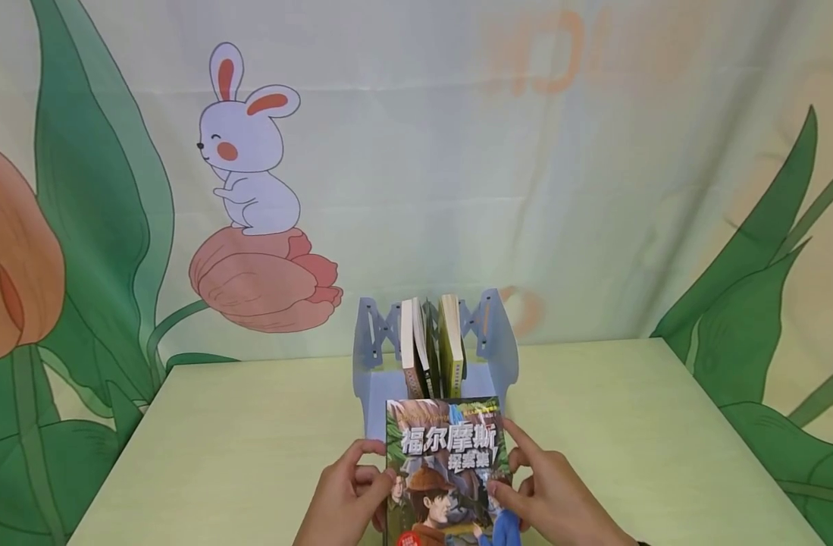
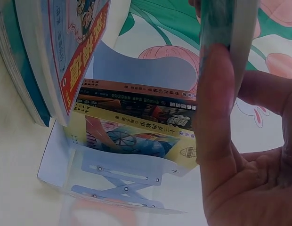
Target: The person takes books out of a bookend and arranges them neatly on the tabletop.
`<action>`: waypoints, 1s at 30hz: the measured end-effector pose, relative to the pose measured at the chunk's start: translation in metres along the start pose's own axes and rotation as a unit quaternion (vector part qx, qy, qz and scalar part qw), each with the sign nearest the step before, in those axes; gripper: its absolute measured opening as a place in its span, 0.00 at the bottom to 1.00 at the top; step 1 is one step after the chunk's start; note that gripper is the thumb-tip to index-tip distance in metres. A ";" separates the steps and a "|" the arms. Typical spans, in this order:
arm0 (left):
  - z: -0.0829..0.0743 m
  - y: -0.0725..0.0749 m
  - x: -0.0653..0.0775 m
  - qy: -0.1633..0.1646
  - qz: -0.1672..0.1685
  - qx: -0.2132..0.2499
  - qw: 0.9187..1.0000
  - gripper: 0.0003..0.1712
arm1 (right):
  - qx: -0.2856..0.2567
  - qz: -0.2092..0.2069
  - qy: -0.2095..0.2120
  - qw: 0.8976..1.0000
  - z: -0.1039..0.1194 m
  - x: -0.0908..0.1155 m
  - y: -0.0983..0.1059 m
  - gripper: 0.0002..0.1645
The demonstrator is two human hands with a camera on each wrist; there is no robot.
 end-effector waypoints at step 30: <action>0.030 -0.017 -0.007 0.038 0.141 -0.109 0.983 0.39 | 0.128 0.054 0.008 0.990 -0.018 -0.006 -0.018 0.49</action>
Point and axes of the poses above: each hand's wrist, its own x-axis away from the middle knuckle, its own y-axis out of the back of the hand, z = x × y, the point moved 8 cm from there along -x, towards the middle knuckle, and after that the axes turned 3 degrees about -x, right-handed, at the moved point
